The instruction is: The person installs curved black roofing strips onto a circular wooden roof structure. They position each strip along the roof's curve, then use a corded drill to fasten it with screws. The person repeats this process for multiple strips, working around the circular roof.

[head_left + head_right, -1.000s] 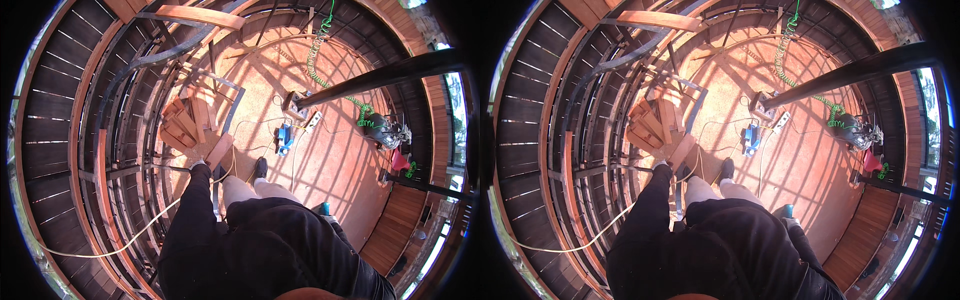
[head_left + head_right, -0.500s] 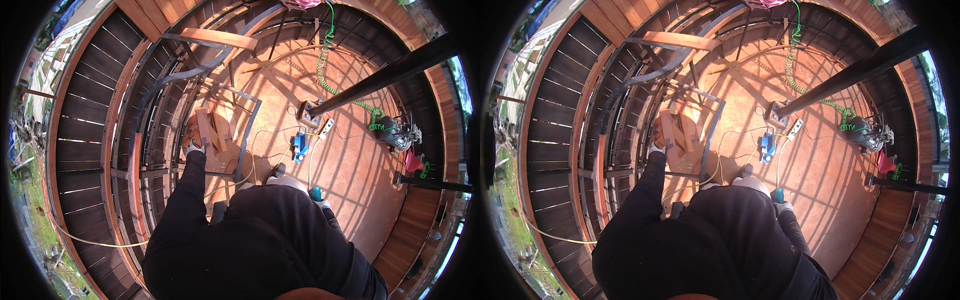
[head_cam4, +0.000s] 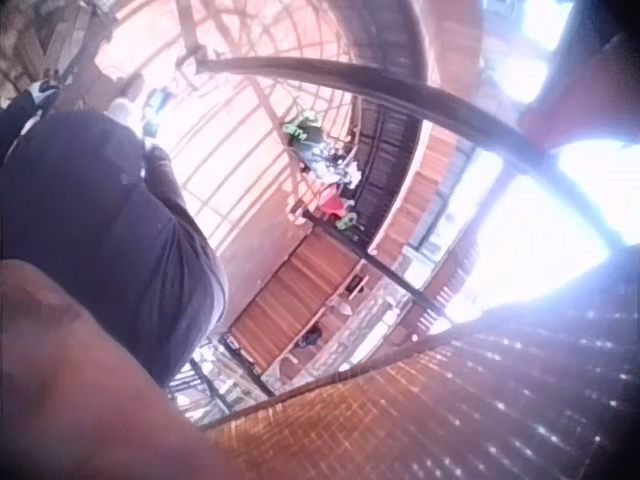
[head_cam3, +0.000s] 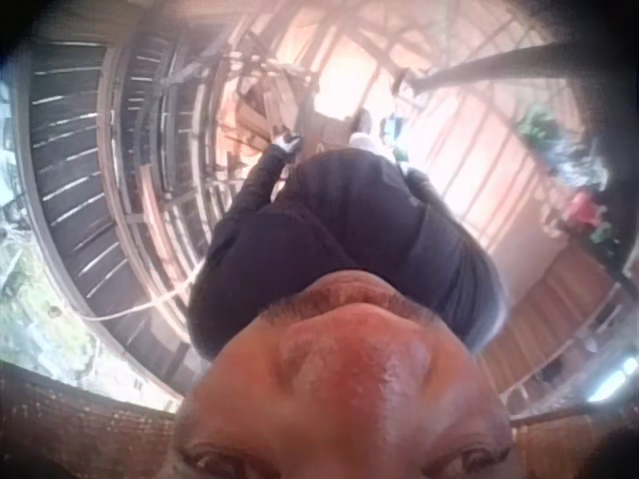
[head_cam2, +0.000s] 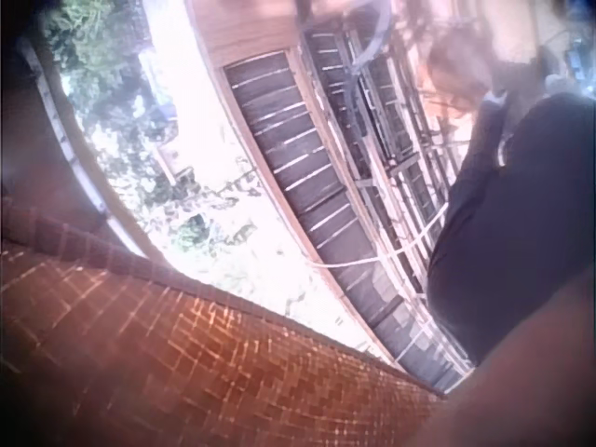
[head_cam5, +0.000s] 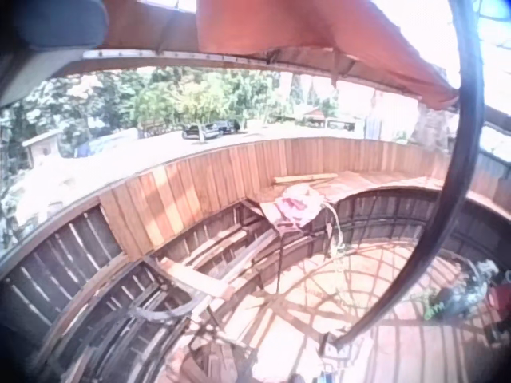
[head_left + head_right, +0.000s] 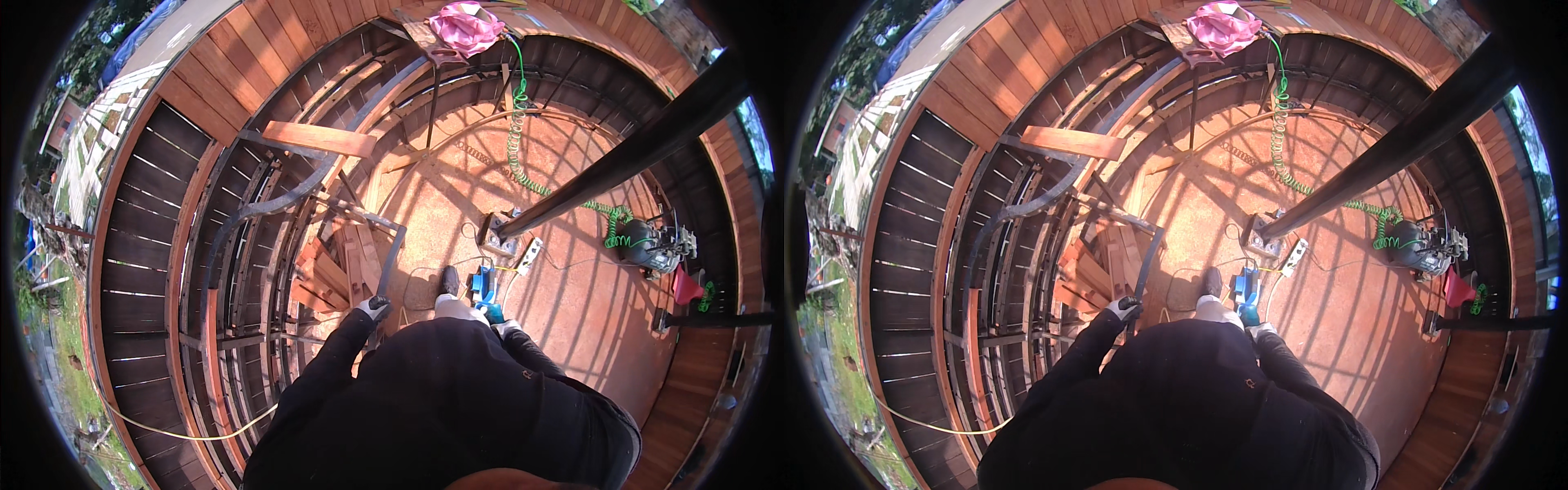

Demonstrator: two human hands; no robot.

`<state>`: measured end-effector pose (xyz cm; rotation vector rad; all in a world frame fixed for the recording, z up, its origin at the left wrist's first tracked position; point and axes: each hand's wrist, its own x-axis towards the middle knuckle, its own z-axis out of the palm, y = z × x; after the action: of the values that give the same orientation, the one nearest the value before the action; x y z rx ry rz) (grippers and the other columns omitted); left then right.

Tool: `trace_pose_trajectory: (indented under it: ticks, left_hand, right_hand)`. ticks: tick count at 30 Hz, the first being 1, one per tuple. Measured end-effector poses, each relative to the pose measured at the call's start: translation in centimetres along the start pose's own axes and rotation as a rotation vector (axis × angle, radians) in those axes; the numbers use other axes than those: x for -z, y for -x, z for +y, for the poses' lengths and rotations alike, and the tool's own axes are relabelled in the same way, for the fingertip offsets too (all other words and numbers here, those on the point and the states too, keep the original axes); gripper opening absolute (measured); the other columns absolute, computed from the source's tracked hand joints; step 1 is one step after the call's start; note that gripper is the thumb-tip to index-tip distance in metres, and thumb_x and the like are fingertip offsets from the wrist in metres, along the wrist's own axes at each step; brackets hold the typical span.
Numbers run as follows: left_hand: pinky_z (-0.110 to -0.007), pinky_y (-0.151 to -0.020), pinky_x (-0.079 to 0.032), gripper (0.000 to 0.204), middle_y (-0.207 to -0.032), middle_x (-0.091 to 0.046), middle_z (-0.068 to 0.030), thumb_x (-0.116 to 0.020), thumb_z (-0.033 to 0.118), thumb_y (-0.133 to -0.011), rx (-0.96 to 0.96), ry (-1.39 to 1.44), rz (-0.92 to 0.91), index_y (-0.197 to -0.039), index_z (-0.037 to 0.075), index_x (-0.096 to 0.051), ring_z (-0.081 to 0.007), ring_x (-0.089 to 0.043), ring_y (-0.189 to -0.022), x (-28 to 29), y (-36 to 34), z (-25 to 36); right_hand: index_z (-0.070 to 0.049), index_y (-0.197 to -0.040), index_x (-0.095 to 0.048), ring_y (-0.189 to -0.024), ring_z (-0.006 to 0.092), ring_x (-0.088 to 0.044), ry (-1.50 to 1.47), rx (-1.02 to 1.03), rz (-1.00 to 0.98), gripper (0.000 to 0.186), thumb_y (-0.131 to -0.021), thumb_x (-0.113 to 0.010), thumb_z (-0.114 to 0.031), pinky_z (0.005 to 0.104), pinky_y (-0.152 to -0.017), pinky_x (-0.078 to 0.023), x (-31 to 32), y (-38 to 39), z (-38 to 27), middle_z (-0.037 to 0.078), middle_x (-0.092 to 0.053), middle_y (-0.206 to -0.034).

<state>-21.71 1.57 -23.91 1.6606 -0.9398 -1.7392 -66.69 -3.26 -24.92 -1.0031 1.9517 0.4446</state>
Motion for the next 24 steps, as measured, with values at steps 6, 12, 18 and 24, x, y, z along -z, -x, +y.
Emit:
trace_pose_trajectory:
  ticks: [6, 12, 18, 24]
  left_hand:
    - [-0.036, -0.076, -0.046, 0.028, -0.082, -0.066, -0.0097, -0.059, 0.031, -0.090, -0.058, -0.528, -0.417, -0.088, 0.004, -0.067, -0.0216, -0.063, -0.082, -3.3, -1.7, -0.3]
    - [-0.035, -0.089, -0.046, 0.035, -0.108, -0.068, -0.0125, -0.061, 0.028, -0.088, -0.215, -0.099, -0.366, -0.114, 0.004, -0.065, -0.0215, -0.064, -0.100, -7.5, 2.6, 4.7]
    - [-0.037, -0.087, -0.047, 0.035, -0.104, -0.069, -0.0117, -0.057, 0.035, -0.090, -0.230, -0.210, 0.156, -0.115, 0.012, -0.065, -0.0271, -0.065, -0.097, -7.4, 7.6, 9.8]
    - [-0.040, -0.087, -0.048, 0.035, -0.105, -0.068, -0.0145, -0.058, 0.039, -0.088, -0.032, -0.265, 0.376, -0.111, 0.014, -0.066, -0.0311, -0.064, -0.102, -5.3, 10.2, 4.5]
  right_hand:
    - [-0.003, -0.099, -0.070, -0.095, 0.0329, -0.067, 0.175, 0.439, 0.090, 0.049, -0.072, -0.073, -0.044, 0.0385, -0.085, -0.052, 11.7, -1.9, -11.2, 0.020, -0.070, -0.097]
    - [0.003, -0.106, -0.062, -0.075, 0.0224, -0.068, -0.226, 0.866, -0.474, 0.034, -0.084, -0.068, -0.022, 0.0331, -0.068, -0.056, 20.3, 5.1, -25.2, 0.015, -0.069, -0.092]
    - [0.002, -0.120, -0.056, -0.081, 0.0225, -0.068, -0.609, 0.947, -1.042, 0.044, -0.086, -0.061, -0.024, 0.0318, -0.062, -0.055, 16.1, 16.1, -35.4, 0.015, -0.066, -0.109]
    - [-0.001, -0.118, -0.055, -0.085, 0.0216, -0.063, -0.861, 0.904, -1.297, 0.041, -0.086, -0.057, -0.026, 0.0358, -0.078, -0.053, 4.9, 20.7, -46.5, 0.012, -0.064, -0.105]
